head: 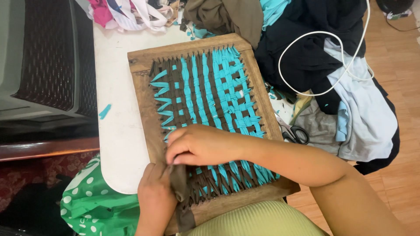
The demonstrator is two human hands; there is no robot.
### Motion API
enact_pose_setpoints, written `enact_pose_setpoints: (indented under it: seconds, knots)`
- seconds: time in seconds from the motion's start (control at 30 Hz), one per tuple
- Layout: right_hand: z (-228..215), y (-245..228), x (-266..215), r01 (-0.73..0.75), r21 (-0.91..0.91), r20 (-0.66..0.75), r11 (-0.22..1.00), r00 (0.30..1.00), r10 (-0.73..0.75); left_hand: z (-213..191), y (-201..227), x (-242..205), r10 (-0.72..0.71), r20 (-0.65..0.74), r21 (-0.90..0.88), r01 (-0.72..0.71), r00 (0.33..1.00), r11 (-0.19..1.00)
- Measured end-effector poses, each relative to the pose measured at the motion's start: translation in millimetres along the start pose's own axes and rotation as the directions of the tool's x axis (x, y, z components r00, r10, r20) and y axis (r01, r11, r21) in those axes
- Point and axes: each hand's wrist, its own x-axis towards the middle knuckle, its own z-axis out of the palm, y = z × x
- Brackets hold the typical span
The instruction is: Weaving fabric strips through a wooden loom to create a handmade rug
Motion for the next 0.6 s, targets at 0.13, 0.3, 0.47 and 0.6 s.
enact_pose_setpoints:
  seconds: [0.13,0.3,0.47,0.6]
  knots:
    - [26.6,33.5,-4.0,-0.158,-0.073,-0.073,0.985,0.986,0.153,-1.8,4.5,1.2,0.026,-0.018,0.114,-0.024,1.000,0.993]
    - [41.9,39.9,-9.0,-0.216,-0.296,-0.125,0.930,0.974,0.187,2.8,6.5,-8.0,0.003,0.029,0.215,-0.009,1.000,0.976]
    - [49.8,42.4,-12.6,-0.186,-0.445,-0.160,0.876,0.979,0.126,5.3,12.9,-17.0,-0.052,0.091,0.385,0.013,0.995,0.923]
    - [55.1,41.7,-14.4,-0.165,-0.644,-0.186,0.747,0.981,0.057,5.8,14.6,-17.6,-0.025,0.117,0.430,-0.028,0.993,0.902]
